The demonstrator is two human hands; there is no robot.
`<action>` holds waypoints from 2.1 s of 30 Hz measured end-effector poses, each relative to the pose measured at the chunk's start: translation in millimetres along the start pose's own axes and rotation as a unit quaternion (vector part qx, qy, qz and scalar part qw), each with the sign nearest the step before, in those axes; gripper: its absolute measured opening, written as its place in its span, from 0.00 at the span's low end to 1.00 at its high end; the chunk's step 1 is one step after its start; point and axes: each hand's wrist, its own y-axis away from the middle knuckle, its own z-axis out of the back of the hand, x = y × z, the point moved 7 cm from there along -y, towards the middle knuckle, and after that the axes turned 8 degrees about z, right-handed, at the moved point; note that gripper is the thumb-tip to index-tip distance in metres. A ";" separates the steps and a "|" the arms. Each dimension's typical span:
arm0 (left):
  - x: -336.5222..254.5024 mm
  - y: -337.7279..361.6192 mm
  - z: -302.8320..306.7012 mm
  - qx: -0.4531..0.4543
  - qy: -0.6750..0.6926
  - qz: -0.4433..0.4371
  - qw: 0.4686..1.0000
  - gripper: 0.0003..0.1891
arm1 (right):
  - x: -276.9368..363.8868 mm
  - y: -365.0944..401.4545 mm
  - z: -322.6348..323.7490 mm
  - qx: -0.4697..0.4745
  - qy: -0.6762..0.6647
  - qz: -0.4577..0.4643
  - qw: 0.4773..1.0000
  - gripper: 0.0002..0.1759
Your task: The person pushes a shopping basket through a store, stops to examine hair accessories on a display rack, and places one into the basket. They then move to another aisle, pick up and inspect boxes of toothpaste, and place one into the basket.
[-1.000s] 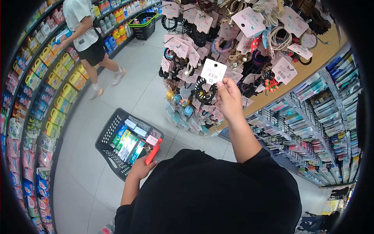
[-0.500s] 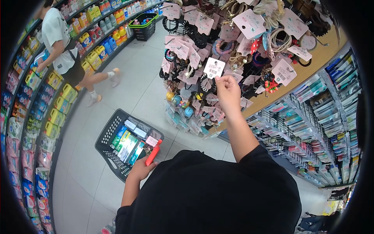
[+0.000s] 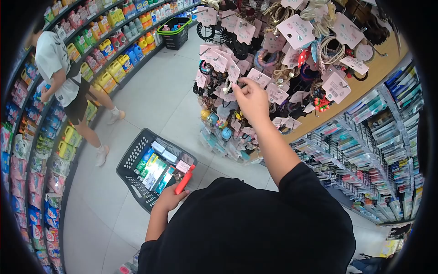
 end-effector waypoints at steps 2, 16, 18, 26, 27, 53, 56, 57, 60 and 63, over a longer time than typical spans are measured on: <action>1.5 -1.7 -1.1 -0.002 0.003 0.000 1.000 0.26 | -2.4 -10.9 -6.4 0.021 0.051 0.000 0.998 0.22; -4.1 4.3 4.0 -0.021 -0.022 -0.004 1.000 0.24 | 9.3 -15.9 -5.9 0.016 -0.095 -0.020 0.995 0.14; -2.9 2.9 2.6 -0.016 -0.021 -0.001 1.000 0.24 | 9.5 -19.5 -6.8 0.049 -0.157 -0.060 0.985 0.15; -2.7 2.5 3.0 -0.012 -0.019 -0.006 1.000 0.25 | 48.7 -3.7 0.4 0.127 -0.447 -0.086 0.881 0.13; -3.3 2.4 3.3 -0.009 -0.021 -0.006 1.000 0.25 | 53.6 -2.0 3.8 0.130 -0.447 -0.072 0.882 0.13; 3.5 -2.6 0.0 0.003 -0.007 -0.001 1.000 0.24 | 127.6 45.5 -6.6 0.345 -0.864 -0.038 0.364 0.11; 5.8 -5.2 0.0 -0.001 -0.005 -0.007 1.000 0.24 | 83.6 37.7 -30.8 0.178 -0.728 -0.194 0.634 0.11; 6.5 -5.9 -0.4 -0.001 -0.005 -0.009 1.000 0.24 | 64.3 37.1 -33.6 0.109 -0.665 -0.236 0.700 0.12; 3.1 -2.5 1.9 -0.007 -0.008 -0.006 1.000 0.24 | 46.9 26.8 -33.7 0.021 -0.571 -0.181 0.800 0.12; 0.7 0.0 2.9 -0.011 -0.004 -0.008 1.000 0.24 | 22.2 17.9 -36.7 -0.024 -0.503 -0.146 0.852 0.13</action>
